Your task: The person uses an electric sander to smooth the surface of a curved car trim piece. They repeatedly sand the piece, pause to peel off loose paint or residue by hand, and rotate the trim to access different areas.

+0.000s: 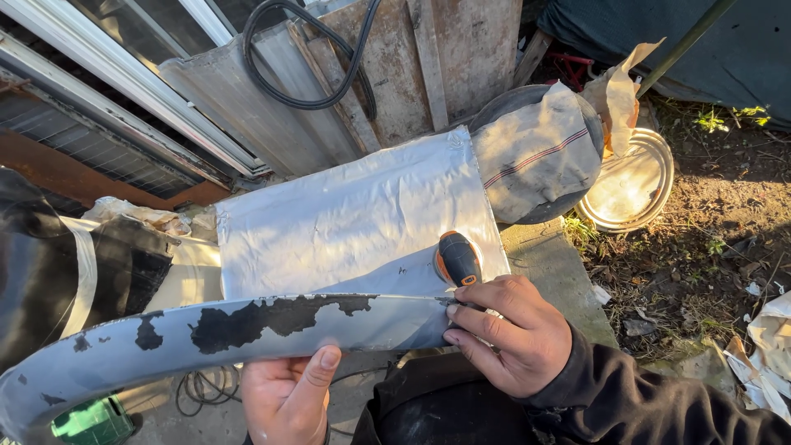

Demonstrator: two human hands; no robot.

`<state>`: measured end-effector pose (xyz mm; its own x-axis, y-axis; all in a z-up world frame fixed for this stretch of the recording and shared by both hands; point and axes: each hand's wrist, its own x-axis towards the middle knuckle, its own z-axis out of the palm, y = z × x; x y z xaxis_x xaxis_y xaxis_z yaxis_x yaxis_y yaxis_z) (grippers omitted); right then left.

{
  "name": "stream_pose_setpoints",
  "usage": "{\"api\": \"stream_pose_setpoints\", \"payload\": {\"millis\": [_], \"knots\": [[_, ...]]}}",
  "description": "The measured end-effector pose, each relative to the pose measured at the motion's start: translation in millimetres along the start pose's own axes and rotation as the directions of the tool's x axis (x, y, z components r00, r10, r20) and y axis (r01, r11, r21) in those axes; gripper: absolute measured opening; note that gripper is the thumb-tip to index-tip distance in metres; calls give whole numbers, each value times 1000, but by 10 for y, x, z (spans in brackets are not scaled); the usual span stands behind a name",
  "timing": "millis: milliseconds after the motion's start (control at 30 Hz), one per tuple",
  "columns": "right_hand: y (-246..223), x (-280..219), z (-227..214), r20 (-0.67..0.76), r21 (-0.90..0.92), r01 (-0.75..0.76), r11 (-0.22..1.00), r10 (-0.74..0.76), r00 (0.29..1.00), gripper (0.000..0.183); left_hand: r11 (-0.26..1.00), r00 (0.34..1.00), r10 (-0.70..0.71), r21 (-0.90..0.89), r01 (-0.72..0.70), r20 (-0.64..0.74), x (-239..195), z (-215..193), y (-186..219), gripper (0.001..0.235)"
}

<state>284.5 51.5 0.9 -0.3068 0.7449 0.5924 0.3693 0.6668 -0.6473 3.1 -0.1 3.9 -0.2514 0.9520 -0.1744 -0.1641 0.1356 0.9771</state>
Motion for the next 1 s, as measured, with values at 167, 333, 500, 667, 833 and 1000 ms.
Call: {"api": "stream_pose_setpoints", "payload": {"millis": [167,333,500,667,833,1000], "knots": [[1,0,1,-3,-4,6,1000,-6,1000,31,1000,1000,-23,-10,23,-4,2,-44,-40,37],[-11,-9,9,-7,-2,13,1000,-13,1000,31,1000,1000,-8,3,8,-10,-5,-26,3,37],[-31,-59,12,19,50,-151,987,150,988,32,1000,999,12,12,-13,31,-17,-30,14,37],[131,-224,80,147,199,-486,851,464,874,28,1000,998,13,-22,-11,67,-28,2,47,39],[270,-352,178,301,346,-728,592,664,684,25,996,996,5,-84,2,84,-23,28,81,41],[189,-269,169,369,207,-711,672,620,693,27,1000,991,2,-3,-2,135,-46,-46,9,38]]}}
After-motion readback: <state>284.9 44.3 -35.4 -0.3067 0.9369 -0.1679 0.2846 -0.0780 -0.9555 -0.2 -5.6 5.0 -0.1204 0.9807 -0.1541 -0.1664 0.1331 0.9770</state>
